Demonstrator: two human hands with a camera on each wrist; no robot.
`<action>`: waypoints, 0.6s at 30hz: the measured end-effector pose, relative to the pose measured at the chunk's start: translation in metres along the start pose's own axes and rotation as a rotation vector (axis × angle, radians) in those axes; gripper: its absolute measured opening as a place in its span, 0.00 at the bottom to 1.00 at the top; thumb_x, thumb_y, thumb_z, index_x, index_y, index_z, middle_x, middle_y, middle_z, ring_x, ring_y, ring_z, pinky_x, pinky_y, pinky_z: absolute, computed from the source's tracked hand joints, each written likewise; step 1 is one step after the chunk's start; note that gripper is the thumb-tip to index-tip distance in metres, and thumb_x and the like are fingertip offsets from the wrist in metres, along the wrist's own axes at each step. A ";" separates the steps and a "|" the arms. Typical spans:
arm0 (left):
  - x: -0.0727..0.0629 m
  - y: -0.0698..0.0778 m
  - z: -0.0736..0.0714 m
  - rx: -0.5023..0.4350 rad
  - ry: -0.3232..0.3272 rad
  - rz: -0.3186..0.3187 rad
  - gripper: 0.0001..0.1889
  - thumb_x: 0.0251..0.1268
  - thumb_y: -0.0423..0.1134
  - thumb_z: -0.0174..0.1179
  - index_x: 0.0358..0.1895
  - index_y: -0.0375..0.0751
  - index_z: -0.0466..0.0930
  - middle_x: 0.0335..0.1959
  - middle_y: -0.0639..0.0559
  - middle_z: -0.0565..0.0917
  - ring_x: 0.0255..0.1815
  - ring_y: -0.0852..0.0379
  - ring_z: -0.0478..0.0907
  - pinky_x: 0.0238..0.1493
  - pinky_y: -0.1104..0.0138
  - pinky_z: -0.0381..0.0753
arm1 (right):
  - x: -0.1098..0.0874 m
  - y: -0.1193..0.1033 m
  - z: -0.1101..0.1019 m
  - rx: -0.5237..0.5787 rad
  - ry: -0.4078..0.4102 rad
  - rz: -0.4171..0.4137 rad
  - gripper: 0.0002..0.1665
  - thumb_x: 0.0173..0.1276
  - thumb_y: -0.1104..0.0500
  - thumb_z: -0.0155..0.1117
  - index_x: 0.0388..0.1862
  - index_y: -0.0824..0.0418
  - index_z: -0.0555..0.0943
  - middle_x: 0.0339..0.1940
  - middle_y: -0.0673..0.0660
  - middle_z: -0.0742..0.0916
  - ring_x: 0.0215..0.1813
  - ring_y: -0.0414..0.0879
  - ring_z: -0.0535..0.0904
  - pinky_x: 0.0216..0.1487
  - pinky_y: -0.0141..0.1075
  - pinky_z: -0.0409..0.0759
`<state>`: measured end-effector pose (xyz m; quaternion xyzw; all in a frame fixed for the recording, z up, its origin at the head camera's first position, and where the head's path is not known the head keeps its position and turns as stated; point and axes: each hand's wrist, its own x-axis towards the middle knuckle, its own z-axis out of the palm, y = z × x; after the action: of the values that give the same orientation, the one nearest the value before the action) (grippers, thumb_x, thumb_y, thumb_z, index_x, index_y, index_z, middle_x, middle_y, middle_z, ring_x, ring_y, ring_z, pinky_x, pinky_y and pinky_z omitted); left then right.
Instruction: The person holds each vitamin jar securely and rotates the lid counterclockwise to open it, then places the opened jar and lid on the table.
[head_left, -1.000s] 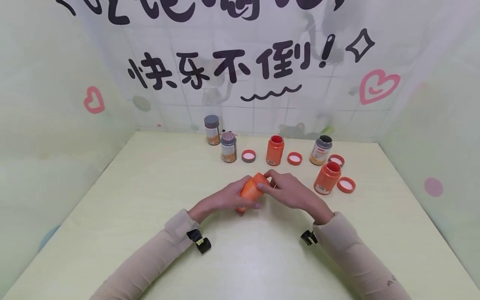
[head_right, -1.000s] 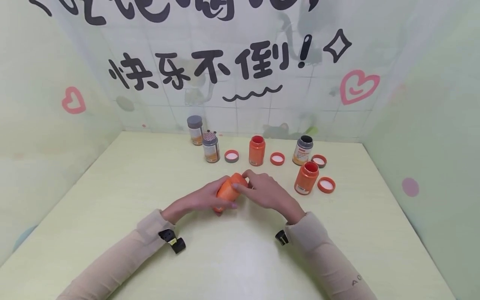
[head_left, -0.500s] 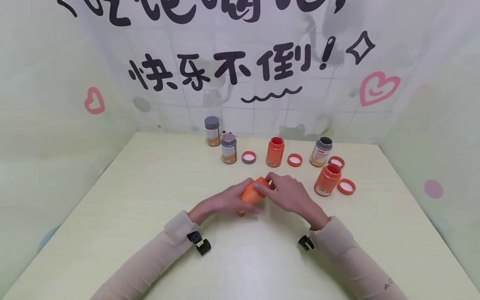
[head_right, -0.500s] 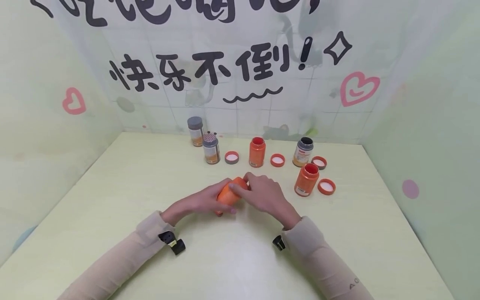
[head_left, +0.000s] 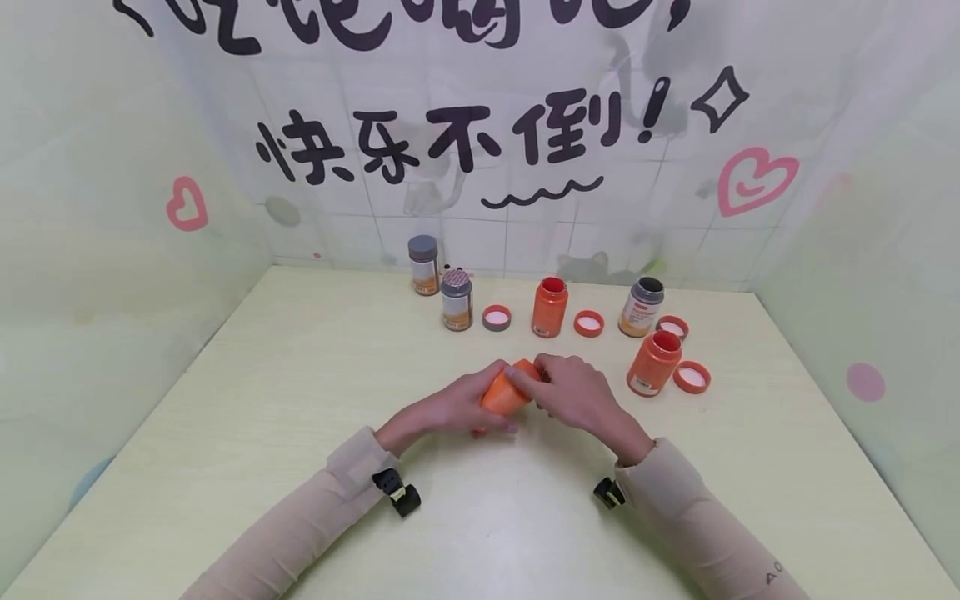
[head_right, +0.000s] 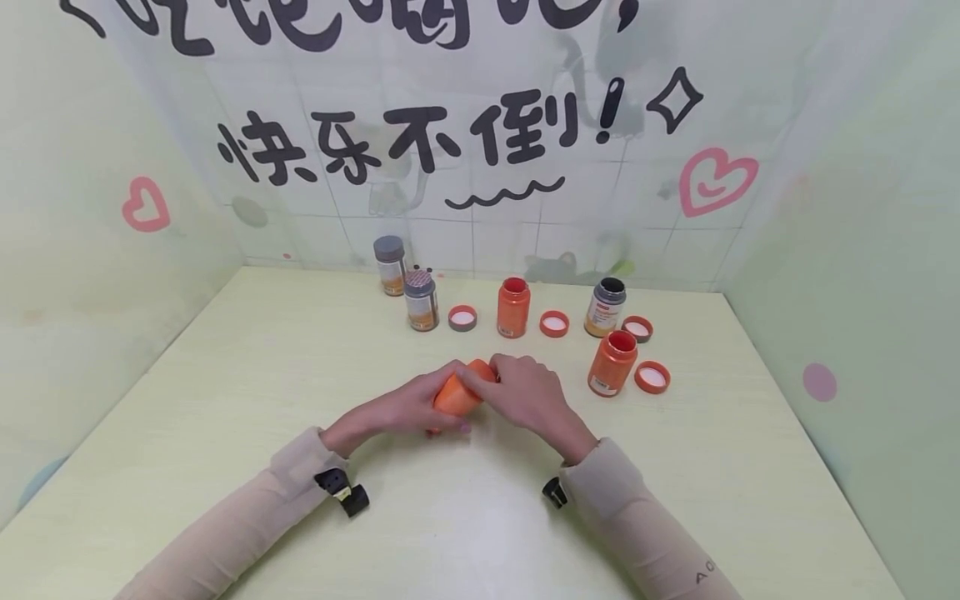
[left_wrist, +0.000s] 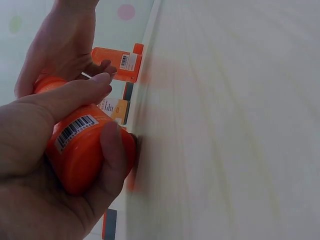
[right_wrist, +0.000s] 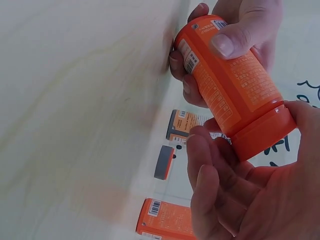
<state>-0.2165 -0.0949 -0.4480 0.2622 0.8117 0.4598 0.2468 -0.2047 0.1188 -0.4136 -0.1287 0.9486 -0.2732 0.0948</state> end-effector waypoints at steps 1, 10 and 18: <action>0.000 0.000 0.000 -0.001 -0.001 0.005 0.32 0.65 0.39 0.72 0.67 0.56 0.64 0.50 0.47 0.78 0.35 0.51 0.79 0.31 0.64 0.80 | 0.000 0.000 0.000 0.009 -0.004 -0.004 0.33 0.71 0.25 0.52 0.35 0.53 0.79 0.24 0.51 0.83 0.27 0.45 0.80 0.29 0.35 0.74; 0.001 -0.002 0.000 -0.012 -0.023 0.027 0.29 0.67 0.36 0.68 0.66 0.55 0.64 0.51 0.47 0.77 0.38 0.50 0.78 0.32 0.65 0.79 | 0.001 0.003 -0.002 0.028 -0.044 -0.043 0.30 0.72 0.28 0.55 0.39 0.53 0.78 0.27 0.51 0.83 0.28 0.44 0.81 0.31 0.35 0.77; 0.002 -0.006 -0.001 -0.017 -0.028 0.039 0.29 0.67 0.37 0.68 0.66 0.55 0.64 0.51 0.47 0.77 0.42 0.49 0.77 0.33 0.64 0.79 | 0.001 0.002 -0.003 0.030 -0.049 -0.060 0.28 0.72 0.30 0.58 0.41 0.53 0.78 0.27 0.50 0.83 0.28 0.44 0.80 0.32 0.35 0.77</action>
<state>-0.2195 -0.0969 -0.4531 0.2823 0.7990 0.4678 0.2512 -0.2070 0.1215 -0.4125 -0.1624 0.9375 -0.2868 0.1118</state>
